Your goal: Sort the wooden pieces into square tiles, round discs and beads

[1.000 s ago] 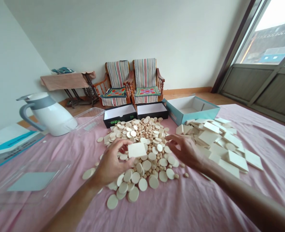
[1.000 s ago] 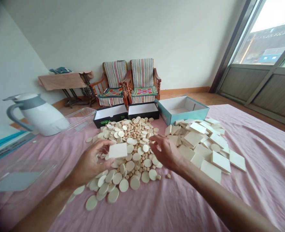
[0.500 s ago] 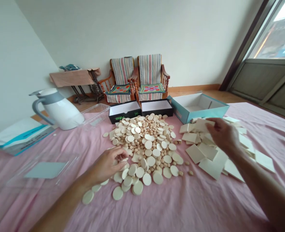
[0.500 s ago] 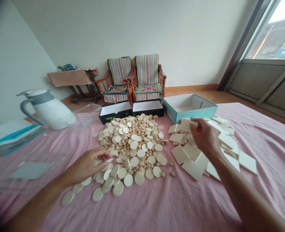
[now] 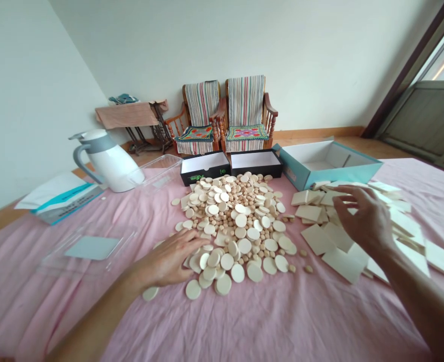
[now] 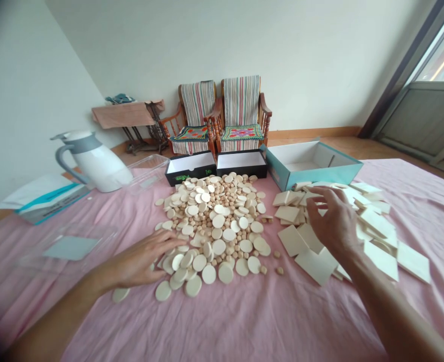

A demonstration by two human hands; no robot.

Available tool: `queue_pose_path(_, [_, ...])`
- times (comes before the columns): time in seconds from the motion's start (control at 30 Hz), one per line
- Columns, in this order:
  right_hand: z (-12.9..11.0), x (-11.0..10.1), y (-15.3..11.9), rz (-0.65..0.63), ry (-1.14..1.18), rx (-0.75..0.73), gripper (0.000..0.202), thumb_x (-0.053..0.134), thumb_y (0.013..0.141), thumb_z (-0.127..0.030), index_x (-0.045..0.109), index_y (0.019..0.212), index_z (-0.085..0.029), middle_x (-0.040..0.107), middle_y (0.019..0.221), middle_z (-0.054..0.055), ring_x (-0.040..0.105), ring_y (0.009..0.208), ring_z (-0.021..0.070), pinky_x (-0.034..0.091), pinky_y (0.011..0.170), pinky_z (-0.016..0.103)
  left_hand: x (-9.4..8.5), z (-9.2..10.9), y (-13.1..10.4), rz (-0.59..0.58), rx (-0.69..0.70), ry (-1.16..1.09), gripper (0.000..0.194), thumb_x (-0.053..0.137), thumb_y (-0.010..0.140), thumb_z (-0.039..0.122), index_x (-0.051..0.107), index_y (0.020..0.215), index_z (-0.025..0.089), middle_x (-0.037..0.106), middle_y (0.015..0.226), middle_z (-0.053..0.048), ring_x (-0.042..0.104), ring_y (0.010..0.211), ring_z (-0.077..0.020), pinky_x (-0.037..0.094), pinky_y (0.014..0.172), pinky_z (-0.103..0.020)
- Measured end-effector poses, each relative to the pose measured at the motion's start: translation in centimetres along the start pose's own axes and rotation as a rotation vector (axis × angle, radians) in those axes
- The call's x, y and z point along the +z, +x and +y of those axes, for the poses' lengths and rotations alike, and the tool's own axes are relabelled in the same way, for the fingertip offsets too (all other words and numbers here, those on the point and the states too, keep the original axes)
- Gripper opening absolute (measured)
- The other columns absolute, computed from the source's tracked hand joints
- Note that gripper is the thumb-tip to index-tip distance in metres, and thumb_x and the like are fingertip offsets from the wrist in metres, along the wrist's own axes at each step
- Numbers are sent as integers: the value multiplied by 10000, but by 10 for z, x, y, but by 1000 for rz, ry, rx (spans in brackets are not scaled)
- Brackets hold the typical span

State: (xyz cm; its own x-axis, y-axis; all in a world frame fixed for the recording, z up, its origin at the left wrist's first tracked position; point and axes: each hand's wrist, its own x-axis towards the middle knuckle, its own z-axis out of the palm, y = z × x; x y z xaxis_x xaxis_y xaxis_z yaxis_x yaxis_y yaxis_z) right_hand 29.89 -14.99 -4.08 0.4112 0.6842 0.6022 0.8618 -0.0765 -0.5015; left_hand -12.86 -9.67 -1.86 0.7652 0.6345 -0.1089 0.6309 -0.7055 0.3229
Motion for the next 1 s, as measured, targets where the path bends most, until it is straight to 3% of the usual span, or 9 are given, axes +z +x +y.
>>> queue_pose_path(0.17, [-6, 0, -4, -9, 22, -29, 257, 545, 815, -284, 658, 1013, -164, 639, 1086, 98, 658, 666, 136, 520, 576, 246, -3, -2, 10, 57, 24, 7, 626, 665, 655, 196, 478, 1249, 258, 569, 1161, -48, 519, 1102, -242, 404, 975, -357])
queue_pose_path(0.3, [-8, 1, -7, -26, 51, -40, 252, 539, 821, -289, 653, 1007, -163, 633, 1086, 99, 654, 669, 135, 532, 603, 256, -25, 1, 14, 125, -12, 49, 535, 639, 666, 205, 504, 1182, 244, 575, 1164, -37, 536, 1102, -227, 425, 963, -335])
queue_pose_path(0.43, [-10, 2, -9, -35, 74, -48, 239, 525, 825, -289, 650, 989, -168, 630, 1091, 102, 648, 669, 129, 532, 586, 250, -46, -3, 11, 280, -91, 179, 556, 646, 679, 241, 476, 1208, 219, 551, 1220, -70, 524, 1138, -257, 424, 985, -388])
queue_pose_path(0.53, [-15, 1, -11, -26, 93, -61, 237, 521, 832, -279, 652, 990, -160, 626, 1108, 110, 640, 663, 122, 521, 569, 246, -49, -8, 8, 333, -113, 261, 514, 653, 687, 231, 503, 1178, 211, 570, 1157, -80, 537, 1112, -276, 440, 963, -417])
queue_pose_path(0.63, [-28, 1, -15, -39, 140, -84, 226, 520, 844, -277, 658, 984, -165, 642, 1080, 102, 639, 674, 129, 520, 591, 262, -44, 0, 9, 410, -98, 194, 510, 658, 683, 221, 498, 1167, 215, 569, 1147, -68, 558, 1076, -259, 464, 932, -400])
queue_pose_path(0.7, [-43, 0, -20, -137, 217, -94, 220, 515, 860, -289, 660, 988, -185, 668, 1012, 80, 647, 715, 148, 519, 612, 272, -37, 14, 15, 448, -74, 72, 522, 659, 686, 223, 478, 1175, 224, 562, 1160, -57, 573, 1038, -233, 485, 894, -370])
queue_pose_path(0.8, [-71, 1, -35, -413, 422, -69, 248, 516, 884, -334, 644, 1048, -201, 689, 930, 62, 655, 763, 165, 517, 640, 278, -21, 43, 31, 461, -4, -137, 543, 670, 691, 240, 451, 1187, 231, 559, 1141, -51, 575, 999, -207, 504, 847, -335])
queue_pose_path(0.9, [-98, 5, -55, -684, 676, 36, 349, 513, 898, -391, 567, 1178, -190, 685, 899, 62, 651, 747, 161, 511, 612, 267, -3, 73, 48, 437, 96, -242, 572, 679, 669, 204, 449, 1191, 238, 546, 1149, -47, 554, 1023, -204, 493, 865, -322])
queue_pose_path(1.0, [-112, 13, -71, -820, 884, 159, 393, 538, 882, -416, 512, 1189, -172, 662, 832, 44, 623, 678, 139, 481, 545, 238, 13, 92, 59, 423, 173, -314, 597, 693, 650, 174, 444, 1190, 231, 545, 1148, -53, 544, 1038, -208, 482, 892, -325])
